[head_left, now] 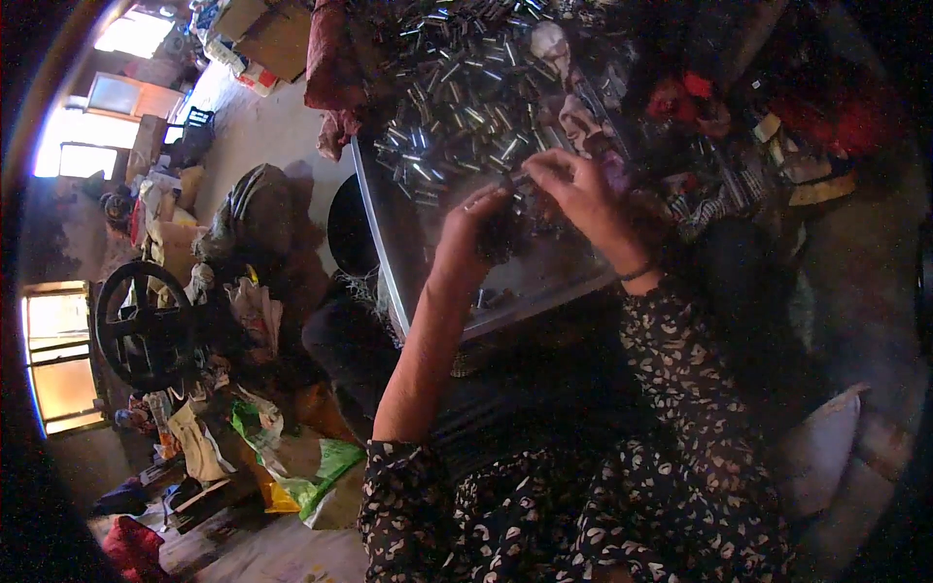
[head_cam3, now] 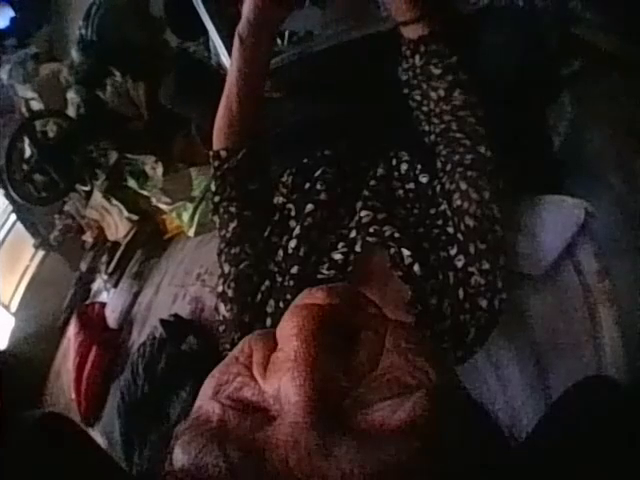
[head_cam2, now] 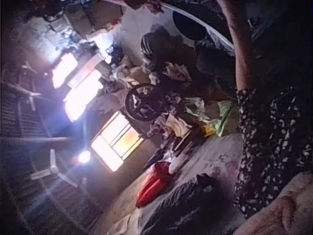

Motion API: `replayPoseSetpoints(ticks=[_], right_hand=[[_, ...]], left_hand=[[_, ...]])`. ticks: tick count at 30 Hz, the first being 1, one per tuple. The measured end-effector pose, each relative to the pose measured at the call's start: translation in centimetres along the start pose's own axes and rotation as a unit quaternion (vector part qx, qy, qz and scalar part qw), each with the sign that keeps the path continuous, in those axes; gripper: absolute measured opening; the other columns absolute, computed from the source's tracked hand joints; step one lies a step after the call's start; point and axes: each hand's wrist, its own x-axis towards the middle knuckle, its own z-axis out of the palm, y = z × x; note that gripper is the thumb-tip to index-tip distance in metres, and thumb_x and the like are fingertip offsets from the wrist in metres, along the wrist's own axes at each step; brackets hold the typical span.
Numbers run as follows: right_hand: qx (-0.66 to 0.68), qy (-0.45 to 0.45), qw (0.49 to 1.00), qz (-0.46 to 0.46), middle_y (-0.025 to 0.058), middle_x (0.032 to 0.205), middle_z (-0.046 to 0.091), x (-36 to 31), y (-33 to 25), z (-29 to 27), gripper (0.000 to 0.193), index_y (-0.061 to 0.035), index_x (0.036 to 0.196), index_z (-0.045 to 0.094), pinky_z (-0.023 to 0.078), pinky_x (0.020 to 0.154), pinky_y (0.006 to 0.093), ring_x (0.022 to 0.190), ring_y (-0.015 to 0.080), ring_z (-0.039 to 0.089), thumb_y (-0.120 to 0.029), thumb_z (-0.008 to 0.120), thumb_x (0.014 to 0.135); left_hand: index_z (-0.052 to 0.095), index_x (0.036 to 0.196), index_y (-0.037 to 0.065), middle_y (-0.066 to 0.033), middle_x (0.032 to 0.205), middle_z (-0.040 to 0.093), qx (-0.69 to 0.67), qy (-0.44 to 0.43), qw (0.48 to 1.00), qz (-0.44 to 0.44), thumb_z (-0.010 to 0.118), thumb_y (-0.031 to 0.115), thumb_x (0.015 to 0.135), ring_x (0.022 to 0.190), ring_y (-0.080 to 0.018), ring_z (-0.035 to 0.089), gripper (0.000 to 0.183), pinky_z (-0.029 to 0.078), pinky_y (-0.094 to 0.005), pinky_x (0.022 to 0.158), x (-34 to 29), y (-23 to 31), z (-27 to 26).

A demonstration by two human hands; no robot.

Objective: The person assembles or inspects small metal tubes and metal parts from a plastic tray by hand.

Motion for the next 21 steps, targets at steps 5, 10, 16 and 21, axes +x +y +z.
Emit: replayPoseSetpoints(ticks=[5,10,16,21], right_hand=[[0.048,-0.003,0.995,0.082,-0.0008,0.074,0.057,0.0,-0.6,-0.1,0.022,-0.0032,0.091,0.058,0.04,0.05,0.0186,0.061,0.004,0.05,-0.022,0.055,0.08],[0.008,0.002,0.999,0.037,0.0003,0.072,0.057,-0.1,0.3,0.2,0.024,-0.0028,0.088,0.058,0.042,0.05,0.0205,0.059,0.0064,0.051,-0.025,0.056,0.08],[0.088,-0.004,0.993,0.081,0.0018,0.071,0.057,-0.3,-0.2,0.4,0.027,-0.0017,0.086,0.058,0.044,0.046,0.0227,0.057,0.0088,0.052,-0.028,0.057,0.079],[0.056,-0.003,0.995,0.084,0.0011,0.069,0.056,-0.3,-0.2,0.2,0.022,-0.001,0.093,0.055,0.041,0.048,0.0196,0.054,0.0063,0.051,-0.021,0.053,0.082]], left_hand=[[0.052,0.1,0.005,-0.0043,0.088,0.056,0.051,-0.038,0.997,0.043,0.046,0.019,0.084,0.079,-0.0146,0.054,0.022,0.045,-0.026,0.071,-0.7,-0.2,-0.8],[0.051,0.102,0.005,-0.0046,0.089,0.056,-0.011,-0.029,0.999,0.043,0.046,0.019,0.083,0.08,-0.0154,0.055,0.024,0.045,-0.0261,0.072,-0.5,-0.2,-0.5],[0.049,0.104,0.006,-0.0039,0.086,0.057,0.024,0.021,0.997,0.067,0.048,0.018,0.082,0.077,-0.014,0.056,0.025,0.046,-0.0258,0.067,-0.6,-0.5,0.0],[0.05,0.1,0.006,-0.0034,0.082,0.057,0.057,0.045,0.995,0.064,0.051,0.015,0.081,0.069,-0.0127,0.057,0.021,0.048,-0.024,0.058,-1.0,0.0,0.6]])
